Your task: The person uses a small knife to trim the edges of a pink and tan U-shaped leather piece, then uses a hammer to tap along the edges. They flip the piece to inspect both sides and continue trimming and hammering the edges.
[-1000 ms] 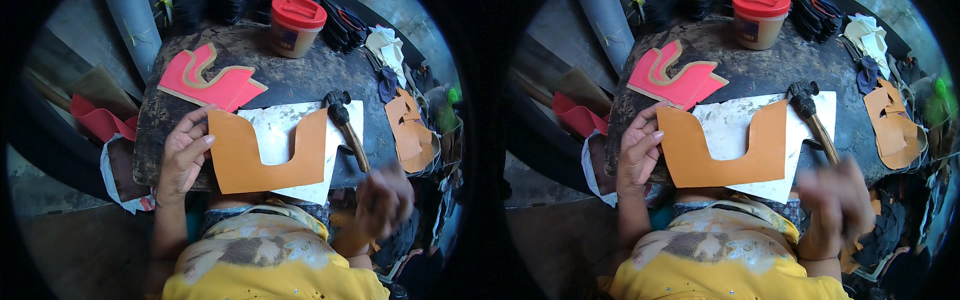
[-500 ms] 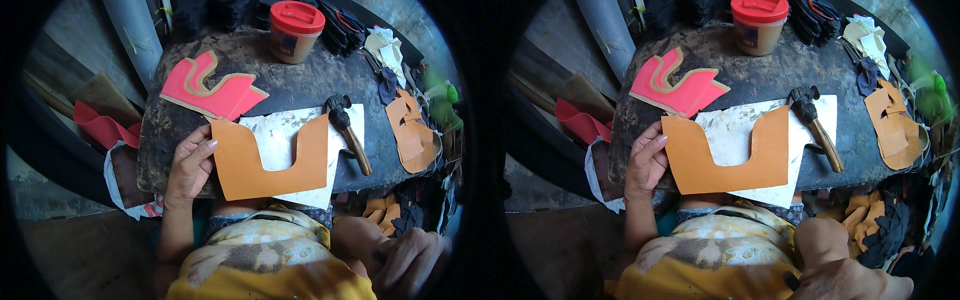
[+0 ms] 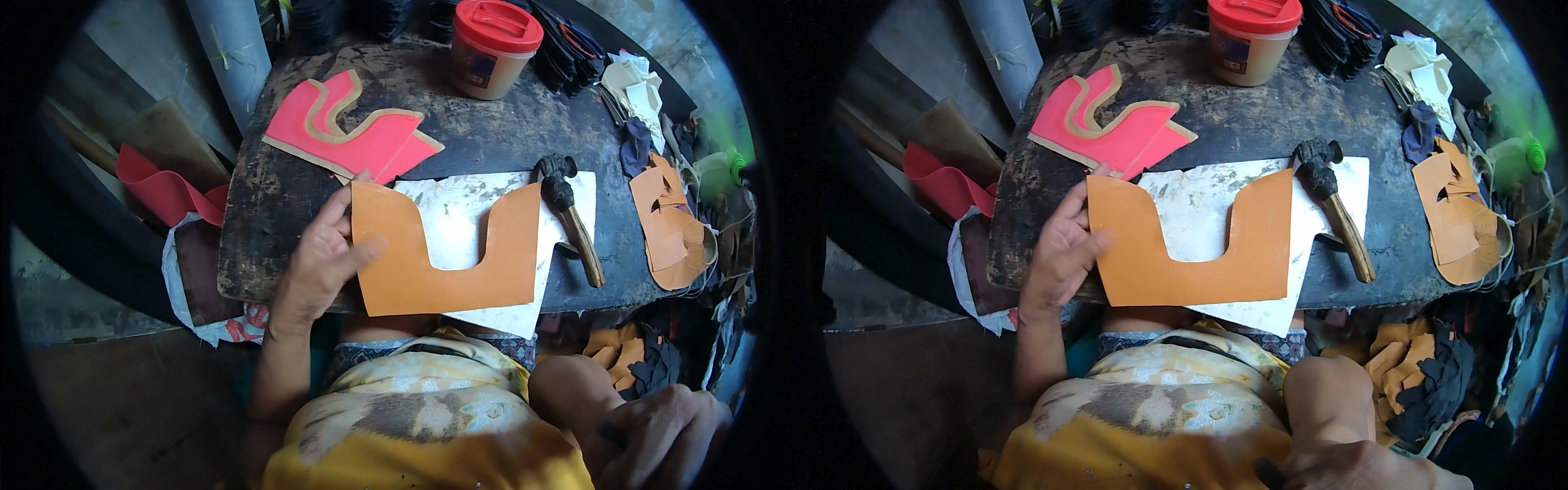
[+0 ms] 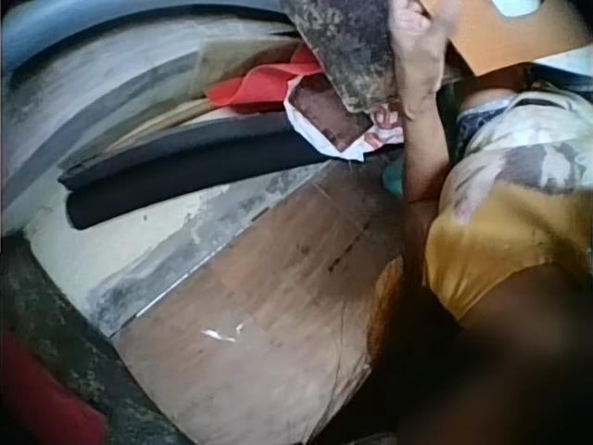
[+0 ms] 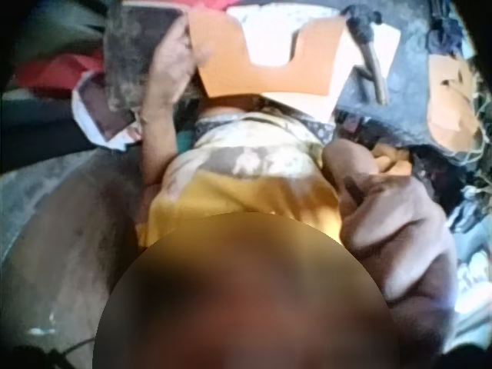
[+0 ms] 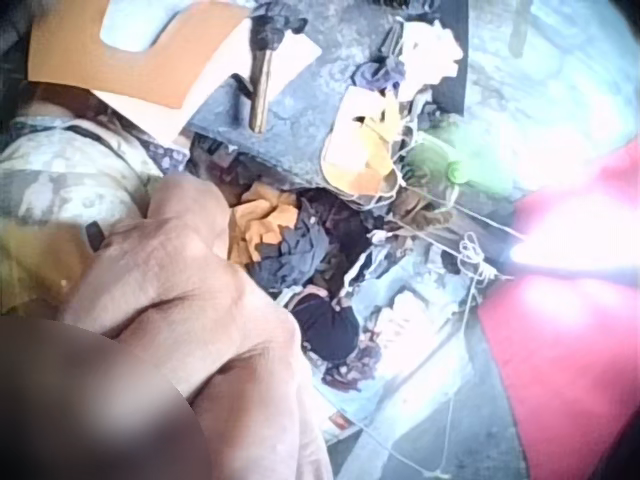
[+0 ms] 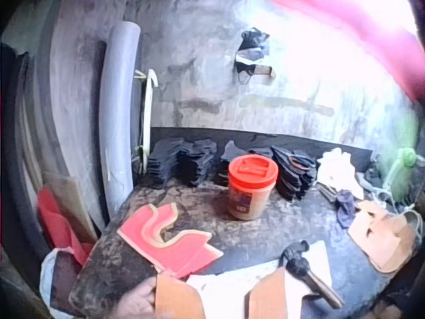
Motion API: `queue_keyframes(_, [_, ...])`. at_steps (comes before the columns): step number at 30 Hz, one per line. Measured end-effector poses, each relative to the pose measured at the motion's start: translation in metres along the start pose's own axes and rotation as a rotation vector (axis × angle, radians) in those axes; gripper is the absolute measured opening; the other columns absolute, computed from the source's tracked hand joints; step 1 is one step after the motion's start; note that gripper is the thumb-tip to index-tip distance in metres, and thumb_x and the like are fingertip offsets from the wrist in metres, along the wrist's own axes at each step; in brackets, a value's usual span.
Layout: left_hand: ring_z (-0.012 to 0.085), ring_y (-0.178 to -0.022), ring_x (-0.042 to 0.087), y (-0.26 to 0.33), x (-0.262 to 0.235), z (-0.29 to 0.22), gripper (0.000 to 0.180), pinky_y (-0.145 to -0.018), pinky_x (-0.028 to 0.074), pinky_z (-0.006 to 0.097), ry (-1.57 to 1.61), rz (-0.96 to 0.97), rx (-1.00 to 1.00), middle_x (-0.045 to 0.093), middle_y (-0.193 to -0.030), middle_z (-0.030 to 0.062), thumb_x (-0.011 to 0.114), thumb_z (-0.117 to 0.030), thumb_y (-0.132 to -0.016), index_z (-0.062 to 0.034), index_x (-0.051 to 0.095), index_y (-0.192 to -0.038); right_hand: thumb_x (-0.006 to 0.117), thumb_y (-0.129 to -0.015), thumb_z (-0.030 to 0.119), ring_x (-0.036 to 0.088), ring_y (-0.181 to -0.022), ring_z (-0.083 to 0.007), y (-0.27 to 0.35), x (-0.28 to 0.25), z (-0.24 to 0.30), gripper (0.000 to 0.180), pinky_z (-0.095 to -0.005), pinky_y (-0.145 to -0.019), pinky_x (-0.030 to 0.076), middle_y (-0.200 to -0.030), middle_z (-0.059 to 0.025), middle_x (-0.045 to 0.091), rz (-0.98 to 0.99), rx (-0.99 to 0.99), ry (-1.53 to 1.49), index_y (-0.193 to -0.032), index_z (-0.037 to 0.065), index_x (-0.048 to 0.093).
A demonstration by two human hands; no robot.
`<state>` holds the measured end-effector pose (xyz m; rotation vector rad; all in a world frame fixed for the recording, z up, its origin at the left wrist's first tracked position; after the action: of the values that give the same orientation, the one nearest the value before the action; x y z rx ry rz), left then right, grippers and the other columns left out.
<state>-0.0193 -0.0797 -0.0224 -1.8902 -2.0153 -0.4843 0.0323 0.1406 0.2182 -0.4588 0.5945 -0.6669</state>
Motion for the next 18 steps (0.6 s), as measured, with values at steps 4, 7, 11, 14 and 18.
queue_keyframes(4, [0.0178,-0.119,0.061,0.001,0.004,-0.001,0.084,-0.101,0.050,0.032,-0.190,-0.090,0.123,0.061,-0.130,0.0183,0.067,0.004,-0.093,-0.0032,0.016,-0.159,0.061,-0.097,0.031,0.056,-0.065,-0.0190,0.004,0.001,0.001,0.031,-0.0359,-0.065,0.046,-0.072,-0.0075,0.060,0.019,0.001,0.008,-0.103,0.002,0.068])
queue_keyframes(7, [0.0159,-0.114,0.062,0.002,0.002,0.003,0.058,-0.096,0.052,0.030,-0.131,-0.119,0.133,0.064,-0.124,0.0172,0.059,-0.002,-0.101,-0.0008,0.029,-0.150,0.062,-0.097,0.029,0.056,-0.066,-0.0191,0.007,0.007,-0.006,0.029,-0.0357,-0.066,0.046,-0.071,-0.0072,0.060,0.066,0.038,0.027,-0.102,0.001,0.069])
queue_keyframes(11, [0.0102,-0.097,0.061,0.012,-0.001,-0.007,0.027,-0.084,0.050,0.026,-0.329,-0.196,0.233,0.067,-0.106,0.0103,0.050,-0.015,-0.108,-0.0003,0.046,-0.130,0.063,-0.096,0.022,0.056,-0.069,-0.0173,0.003,0.019,-0.074,0.026,-0.0329,-0.066,0.046,-0.077,-0.0082,0.061,-0.010,0.327,0.273,-0.110,0.000,0.067])
queue_keyframes(14, [0.0071,-0.086,0.056,0.018,-0.009,-0.014,0.020,-0.077,0.047,0.025,-0.534,-0.293,0.265,0.062,-0.092,0.0038,0.048,-0.020,-0.109,-0.0020,0.054,-0.117,0.063,-0.097,0.005,0.054,-0.076,-0.0118,0.001,0.025,-0.144,0.043,-0.0253,-0.063,0.044,-0.098,-0.0120,0.062,-0.248,0.467,0.197,-0.140,-0.002,0.057])
queue_keyframes(18, [0.0058,-0.077,0.050,0.024,-0.016,-0.019,0.026,-0.069,0.043,0.023,-0.558,-0.389,0.344,0.055,-0.081,-0.0003,0.046,-0.025,-0.111,-0.0030,0.058,-0.104,0.061,-0.096,-0.004,0.068,-0.084,-0.0146,0.033,0.082,-0.224,0.061,-0.0304,-0.079,0.055,-0.111,-0.0151,0.067,0.021,0.927,0.051,-0.153,0.002,0.039])
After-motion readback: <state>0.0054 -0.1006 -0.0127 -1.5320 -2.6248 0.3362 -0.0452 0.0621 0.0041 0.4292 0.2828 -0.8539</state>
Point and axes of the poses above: each hand's wrist, its own y-axis away from the middle knuckle, its own x-axis out of the palm, z = x × y, the point moved 10 cm from there along -y, towards the middle knuckle
